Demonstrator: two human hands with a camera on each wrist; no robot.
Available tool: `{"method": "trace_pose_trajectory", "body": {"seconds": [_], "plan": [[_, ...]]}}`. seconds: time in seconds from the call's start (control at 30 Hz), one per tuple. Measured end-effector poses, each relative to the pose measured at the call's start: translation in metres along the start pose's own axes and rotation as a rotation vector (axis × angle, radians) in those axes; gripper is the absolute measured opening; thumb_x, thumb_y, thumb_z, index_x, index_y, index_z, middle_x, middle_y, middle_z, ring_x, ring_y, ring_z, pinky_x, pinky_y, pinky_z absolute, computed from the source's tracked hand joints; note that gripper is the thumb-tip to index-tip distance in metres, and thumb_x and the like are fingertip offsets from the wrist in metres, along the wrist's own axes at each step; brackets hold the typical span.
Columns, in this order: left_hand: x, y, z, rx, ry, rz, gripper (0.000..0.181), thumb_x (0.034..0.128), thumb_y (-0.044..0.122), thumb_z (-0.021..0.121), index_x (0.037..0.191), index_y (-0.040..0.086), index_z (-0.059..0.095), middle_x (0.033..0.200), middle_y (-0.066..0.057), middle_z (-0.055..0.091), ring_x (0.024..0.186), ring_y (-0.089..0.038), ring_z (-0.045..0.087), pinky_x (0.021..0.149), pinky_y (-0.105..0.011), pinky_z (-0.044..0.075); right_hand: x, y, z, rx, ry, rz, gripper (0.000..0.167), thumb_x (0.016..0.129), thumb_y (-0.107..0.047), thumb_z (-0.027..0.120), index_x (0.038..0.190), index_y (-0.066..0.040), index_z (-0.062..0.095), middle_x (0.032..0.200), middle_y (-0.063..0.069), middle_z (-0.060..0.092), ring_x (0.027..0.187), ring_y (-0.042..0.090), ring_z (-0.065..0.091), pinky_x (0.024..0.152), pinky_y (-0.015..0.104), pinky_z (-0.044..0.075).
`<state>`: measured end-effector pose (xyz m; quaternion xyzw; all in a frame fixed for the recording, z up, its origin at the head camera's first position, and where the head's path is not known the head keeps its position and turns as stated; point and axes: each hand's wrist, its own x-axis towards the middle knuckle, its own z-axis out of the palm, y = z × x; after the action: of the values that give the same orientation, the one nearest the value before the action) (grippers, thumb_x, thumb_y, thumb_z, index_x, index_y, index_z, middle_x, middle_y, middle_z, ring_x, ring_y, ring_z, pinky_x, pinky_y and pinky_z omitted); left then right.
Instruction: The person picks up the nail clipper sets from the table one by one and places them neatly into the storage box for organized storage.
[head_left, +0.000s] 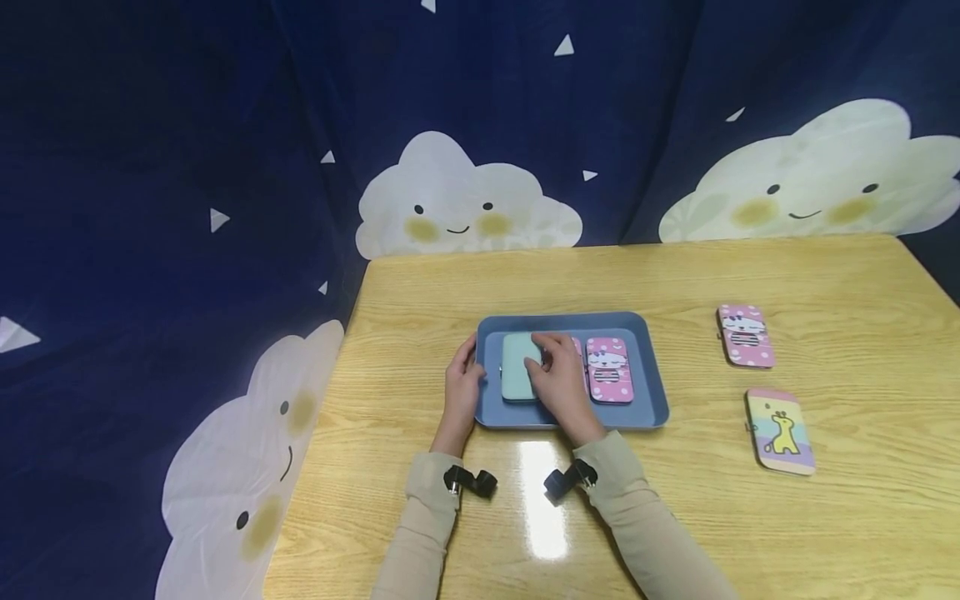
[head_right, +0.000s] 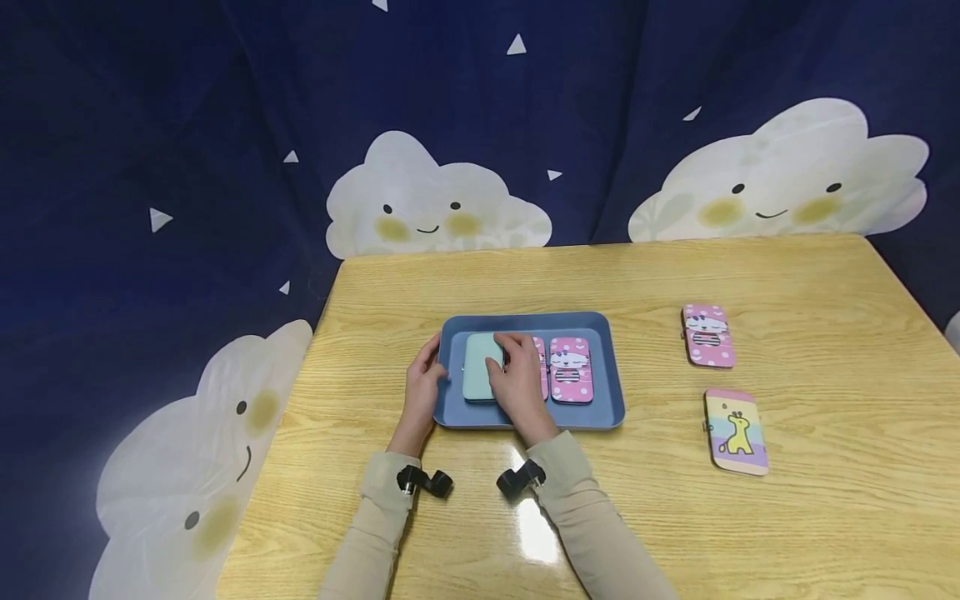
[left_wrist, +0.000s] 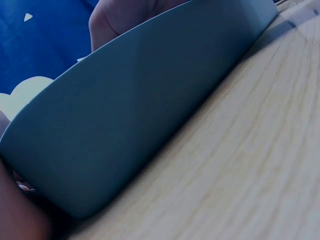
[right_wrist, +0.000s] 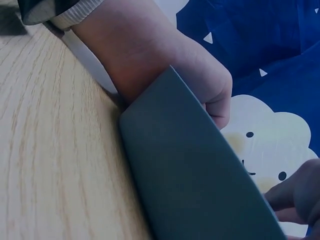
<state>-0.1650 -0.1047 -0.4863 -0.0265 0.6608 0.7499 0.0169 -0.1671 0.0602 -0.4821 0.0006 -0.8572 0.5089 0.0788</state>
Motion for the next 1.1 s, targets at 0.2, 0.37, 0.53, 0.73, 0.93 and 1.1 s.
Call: {"method": "trace_pose_trajectory", "body": {"seconds": [0.2, 0.37, 0.53, 0.73, 0.93, 1.1], "plan": [[0.001, 0.0, 0.001, -0.008, 0.011, 0.005, 0.066, 0.0812, -0.012, 0.041, 0.147, -0.008, 0.038, 0.153, -0.022, 0.037, 0.144, -0.031, 0.031, 0.116, -0.042, 0.028, -0.001, -0.002, -0.001, 0.003, 0.01, -0.007, 0.042, 0.086, -0.001, 0.07, 0.127, 0.006, 0.063, 0.123, 0.021, 0.054, 0.095, 0.03, 0.054, 0.078, 0.037, 0.049], [0.005, -0.005, -0.001, 0.005, 0.004, -0.004, 0.066, 0.0822, -0.012, 0.041, 0.148, -0.008, 0.037, 0.154, -0.021, 0.036, 0.144, -0.03, 0.03, 0.116, -0.04, 0.028, -0.002, 0.0, -0.002, -0.027, 0.031, -0.035, 0.04, 0.083, -0.001, 0.07, 0.122, 0.007, 0.065, 0.123, 0.023, 0.055, 0.106, 0.035, 0.054, 0.091, 0.044, 0.047], [0.015, -0.025, -0.005, 0.009, 0.005, -0.015, 0.068, 0.0839, -0.011, 0.04, 0.151, -0.002, 0.035, 0.156, -0.018, 0.034, 0.146, -0.027, 0.028, 0.117, -0.039, 0.028, -0.001, 0.001, -0.003, -0.027, 0.036, -0.048, 0.039, 0.083, -0.002, 0.07, 0.12, 0.007, 0.066, 0.122, 0.024, 0.055, 0.109, 0.037, 0.053, 0.095, 0.046, 0.046], [0.016, -0.031, -0.004, 0.018, 0.028, -0.012, 0.067, 0.0857, -0.007, 0.04, 0.152, 0.004, 0.037, 0.157, -0.012, 0.035, 0.146, -0.023, 0.029, 0.117, -0.037, 0.027, -0.002, 0.001, -0.003, -0.011, 0.034, -0.042, 0.038, 0.083, -0.001, 0.07, 0.12, 0.007, 0.066, 0.12, 0.024, 0.055, 0.104, 0.035, 0.054, 0.091, 0.045, 0.048], [0.015, -0.031, -0.002, 0.033, 0.054, -0.012, 0.067, 0.0839, -0.005, 0.042, 0.15, 0.005, 0.041, 0.155, -0.009, 0.04, 0.144, -0.021, 0.033, 0.116, -0.035, 0.03, -0.002, 0.003, -0.002, -0.004, 0.048, -0.05, 0.039, 0.082, 0.0, 0.071, 0.119, 0.008, 0.067, 0.118, 0.024, 0.056, 0.1, 0.035, 0.054, 0.087, 0.044, 0.048], [0.014, -0.031, -0.002, 0.025, 0.056, -0.01, 0.068, 0.0831, -0.006, 0.041, 0.15, 0.004, 0.04, 0.155, -0.011, 0.039, 0.144, -0.023, 0.033, 0.116, -0.036, 0.03, -0.003, 0.005, -0.001, 0.001, 0.055, -0.053, 0.038, 0.081, 0.0, 0.071, 0.119, 0.007, 0.067, 0.117, 0.023, 0.056, 0.1, 0.034, 0.055, 0.087, 0.044, 0.049]]}}
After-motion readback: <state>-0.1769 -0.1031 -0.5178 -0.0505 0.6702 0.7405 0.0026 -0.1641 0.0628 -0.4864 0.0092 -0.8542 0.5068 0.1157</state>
